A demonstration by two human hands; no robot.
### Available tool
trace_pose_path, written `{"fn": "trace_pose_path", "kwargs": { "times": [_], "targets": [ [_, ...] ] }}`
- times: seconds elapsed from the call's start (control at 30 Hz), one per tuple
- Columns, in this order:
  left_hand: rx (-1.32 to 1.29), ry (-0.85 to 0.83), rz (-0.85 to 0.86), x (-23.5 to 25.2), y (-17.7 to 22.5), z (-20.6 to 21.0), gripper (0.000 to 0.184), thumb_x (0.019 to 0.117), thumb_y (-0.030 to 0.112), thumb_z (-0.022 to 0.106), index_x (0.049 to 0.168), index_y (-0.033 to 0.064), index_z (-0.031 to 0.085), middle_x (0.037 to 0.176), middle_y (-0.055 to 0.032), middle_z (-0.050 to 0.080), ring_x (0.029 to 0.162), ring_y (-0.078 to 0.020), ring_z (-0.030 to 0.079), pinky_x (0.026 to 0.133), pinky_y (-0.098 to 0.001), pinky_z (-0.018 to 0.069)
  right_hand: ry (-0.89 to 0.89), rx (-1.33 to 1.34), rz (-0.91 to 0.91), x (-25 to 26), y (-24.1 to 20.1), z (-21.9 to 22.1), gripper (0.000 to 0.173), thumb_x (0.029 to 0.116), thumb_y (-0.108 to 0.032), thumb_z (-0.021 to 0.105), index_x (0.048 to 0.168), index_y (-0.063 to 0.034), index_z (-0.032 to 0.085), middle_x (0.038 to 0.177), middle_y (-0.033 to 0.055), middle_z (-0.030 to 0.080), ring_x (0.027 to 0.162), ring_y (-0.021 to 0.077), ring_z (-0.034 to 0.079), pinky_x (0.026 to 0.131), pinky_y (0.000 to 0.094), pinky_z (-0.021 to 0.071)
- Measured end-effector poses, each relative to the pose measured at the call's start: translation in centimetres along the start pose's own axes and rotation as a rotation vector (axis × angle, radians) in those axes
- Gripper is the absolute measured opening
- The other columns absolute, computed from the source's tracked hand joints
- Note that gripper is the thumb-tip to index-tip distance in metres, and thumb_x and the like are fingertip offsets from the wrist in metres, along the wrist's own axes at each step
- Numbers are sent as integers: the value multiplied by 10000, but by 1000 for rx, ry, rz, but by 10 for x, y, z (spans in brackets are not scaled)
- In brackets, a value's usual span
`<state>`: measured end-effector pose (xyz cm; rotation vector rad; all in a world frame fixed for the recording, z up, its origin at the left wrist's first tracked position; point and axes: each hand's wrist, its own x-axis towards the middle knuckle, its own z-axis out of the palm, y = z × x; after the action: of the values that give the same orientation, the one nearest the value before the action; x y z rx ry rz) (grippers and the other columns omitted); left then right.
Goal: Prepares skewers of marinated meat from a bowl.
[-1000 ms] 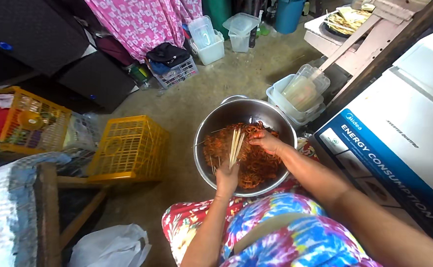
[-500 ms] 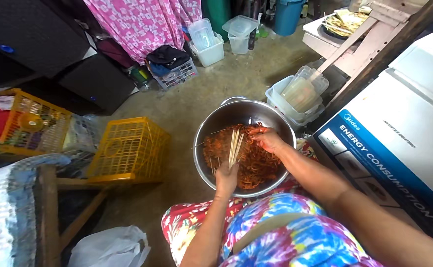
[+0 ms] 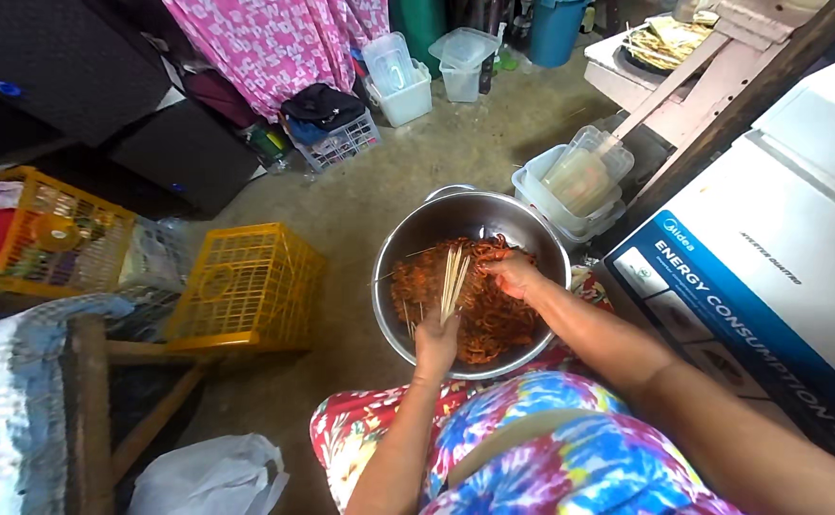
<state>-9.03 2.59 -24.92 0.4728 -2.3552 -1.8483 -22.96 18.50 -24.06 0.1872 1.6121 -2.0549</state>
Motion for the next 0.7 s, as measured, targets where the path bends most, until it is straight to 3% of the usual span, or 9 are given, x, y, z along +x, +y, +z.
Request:
{"fn": "trace_pose_path", "kwargs": {
  "times": [0.17, 0.27, 0.4, 0.53, 0.7],
  "targets": [
    [-1, 6, -14, -1, 1, 1, 113, 983, 80, 584, 1014, -2, 655, 676, 34, 558, 512, -27, 465, 507, -218, 420, -19, -42, 3, 0, 3, 3, 188, 921, 80, 654, 1100, 24, 639, 1007, 78, 672, 842, 113, 624, 753, 289, 534],
    [14, 13, -12, 0, 0, 1, 116, 986, 90, 584, 1003, 2, 658, 666, 33, 551, 511, -31, 465, 507, -221, 420, -117, -55, -49, 0, 3, 0, 250, 962, 68, 591, 1200, 9, 639, 1106, 83, 666, 909, 121, 625, 790, 299, 535],
    [18, 16, -12, 0, 1, 1, 118, 987, 91, 580, 1012, 4, 656, 659, 39, 544, 502, -27, 458, 497, -218, 414, -92, -44, -79, 0, 2, 1, 126, 1009, -19, 582, 1127, -17, 628, 1020, 52, 664, 841, 93, 627, 728, 272, 532],
    [-3, 41, 1, -1, 2, 1, 92, 979, 85, 585, 981, 20, 650, 638, 54, 524, 492, -17, 447, 488, -204, 400, -71, 21, -67, 2, 5, 1, 71, 990, 19, 573, 1030, -19, 617, 921, 56, 645, 788, 139, 619, 727, 332, 547],
    [-19, 56, 14, -1, 0, 2, 87, 984, 78, 571, 967, 27, 640, 625, 61, 508, 481, -20, 439, 482, -205, 401, -70, 68, -53, -6, 5, 4, 85, 991, 45, 543, 1023, 1, 609, 899, 68, 647, 760, 162, 642, 720, 363, 581]
  ]
}}
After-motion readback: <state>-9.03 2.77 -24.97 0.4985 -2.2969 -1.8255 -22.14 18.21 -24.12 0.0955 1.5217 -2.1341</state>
